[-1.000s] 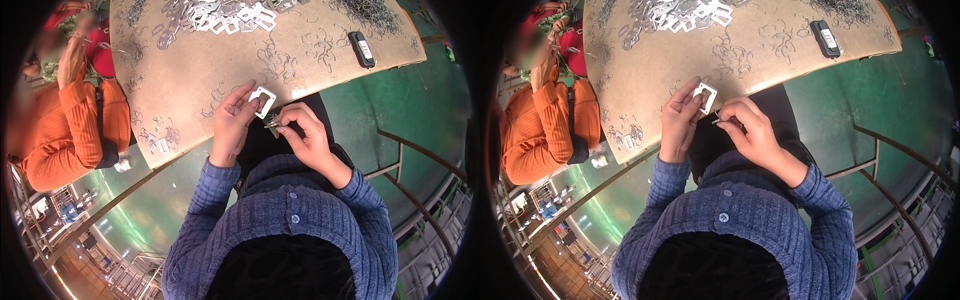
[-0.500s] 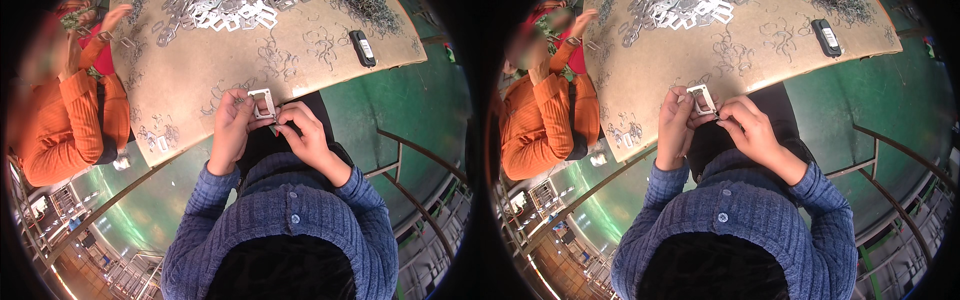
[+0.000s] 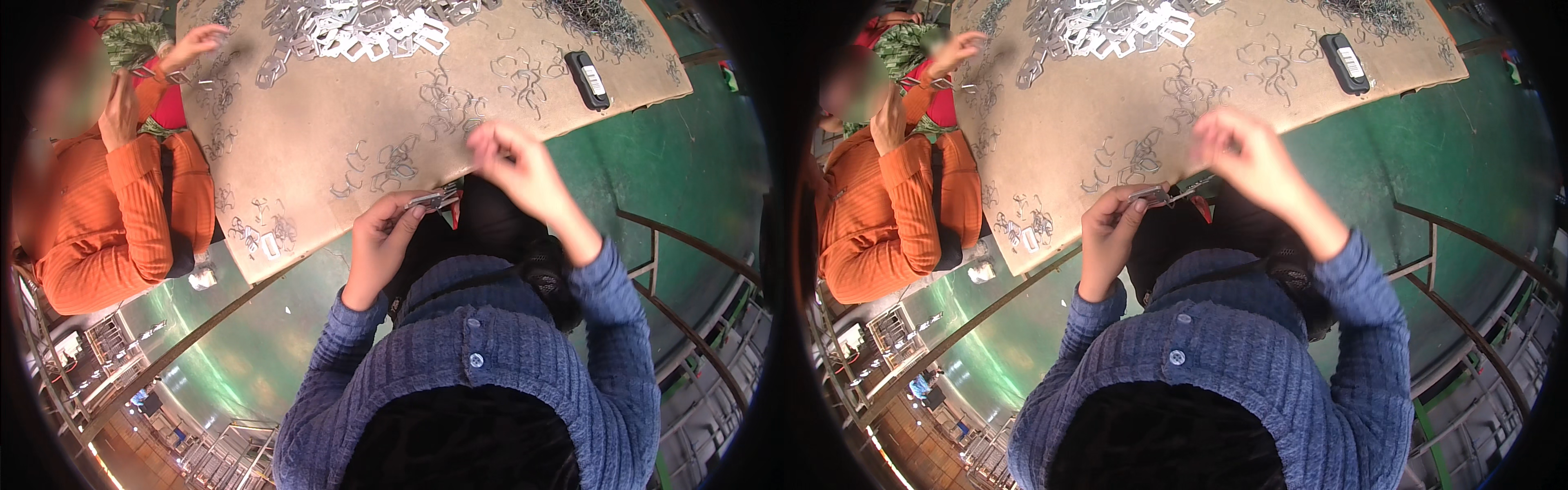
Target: The person picks up small metal pieces from a table and links them together to form a chain. After connecting a segment, the person hangs the assembled chain on a metal rack.
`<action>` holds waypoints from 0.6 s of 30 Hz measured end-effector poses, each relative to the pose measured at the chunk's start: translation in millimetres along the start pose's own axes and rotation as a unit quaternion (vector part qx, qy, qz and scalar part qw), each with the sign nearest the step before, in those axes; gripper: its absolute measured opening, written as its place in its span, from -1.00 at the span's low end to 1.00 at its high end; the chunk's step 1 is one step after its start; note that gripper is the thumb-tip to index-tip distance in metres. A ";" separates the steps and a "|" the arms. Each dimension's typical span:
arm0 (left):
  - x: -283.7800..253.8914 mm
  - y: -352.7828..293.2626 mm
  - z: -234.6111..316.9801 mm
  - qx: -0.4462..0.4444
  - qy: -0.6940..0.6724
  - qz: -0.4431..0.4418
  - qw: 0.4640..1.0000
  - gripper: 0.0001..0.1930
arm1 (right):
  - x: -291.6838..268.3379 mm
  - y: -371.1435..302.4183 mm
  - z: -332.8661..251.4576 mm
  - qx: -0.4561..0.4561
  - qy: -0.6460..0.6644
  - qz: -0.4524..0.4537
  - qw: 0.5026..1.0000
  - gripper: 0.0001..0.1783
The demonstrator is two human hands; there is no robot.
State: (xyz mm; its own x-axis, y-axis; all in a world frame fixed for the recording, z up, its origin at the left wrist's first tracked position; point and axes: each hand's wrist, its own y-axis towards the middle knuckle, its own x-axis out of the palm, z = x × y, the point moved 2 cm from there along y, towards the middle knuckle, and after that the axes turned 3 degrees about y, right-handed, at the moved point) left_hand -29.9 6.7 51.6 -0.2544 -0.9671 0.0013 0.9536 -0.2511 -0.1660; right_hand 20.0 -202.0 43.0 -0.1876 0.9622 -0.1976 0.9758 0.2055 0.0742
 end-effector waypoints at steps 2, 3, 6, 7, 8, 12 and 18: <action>-0.4 0.4 -3.1 -0.002 -0.001 -0.003 1.000 -0.84 | -16.3 38.7 31.5 0.035 -0.063 0.028 0.997 -0.87; 0.0 1.2 -3.2 -0.001 -0.001 -0.003 1.000 -0.84 | -24.0 59.1 42.2 0.036 -0.156 0.039 0.986 -0.87; 3.6 1.3 0.8 -0.005 0.017 -0.009 1.000 -0.83 | -25.4 91.6 76.9 0.085 -0.353 0.039 0.931 -0.90; 3.6 0.0 0.7 -0.003 0.010 -0.007 1.000 -0.83 | -18.4 96.1 77.3 0.082 -0.380 0.030 0.921 -0.90; 4.3 -1.0 0.3 -0.001 0.003 -0.005 1.000 -0.83 | -14.3 99.6 77.3 0.080 -0.408 0.022 0.909 -0.90; 8.6 -0.2 -2.7 0.005 -0.012 -0.022 1.000 -0.83 | -7.5 94.0 73.4 0.064 -0.446 0.002 0.893 -0.83; 12.3 2.6 -2.2 0.000 0.015 -0.035 0.999 -0.83 | 3.0 92.0 66.9 0.022 -0.480 0.042 0.876 -0.80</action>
State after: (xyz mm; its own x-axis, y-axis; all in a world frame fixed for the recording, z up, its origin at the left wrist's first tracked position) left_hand -30.9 -5.7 49.1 -0.3252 -0.9455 -0.0168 0.9332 -0.3180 -0.1671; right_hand 116.8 -192.2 -16.2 0.0439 0.3753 -0.9259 0.9891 0.1140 0.0931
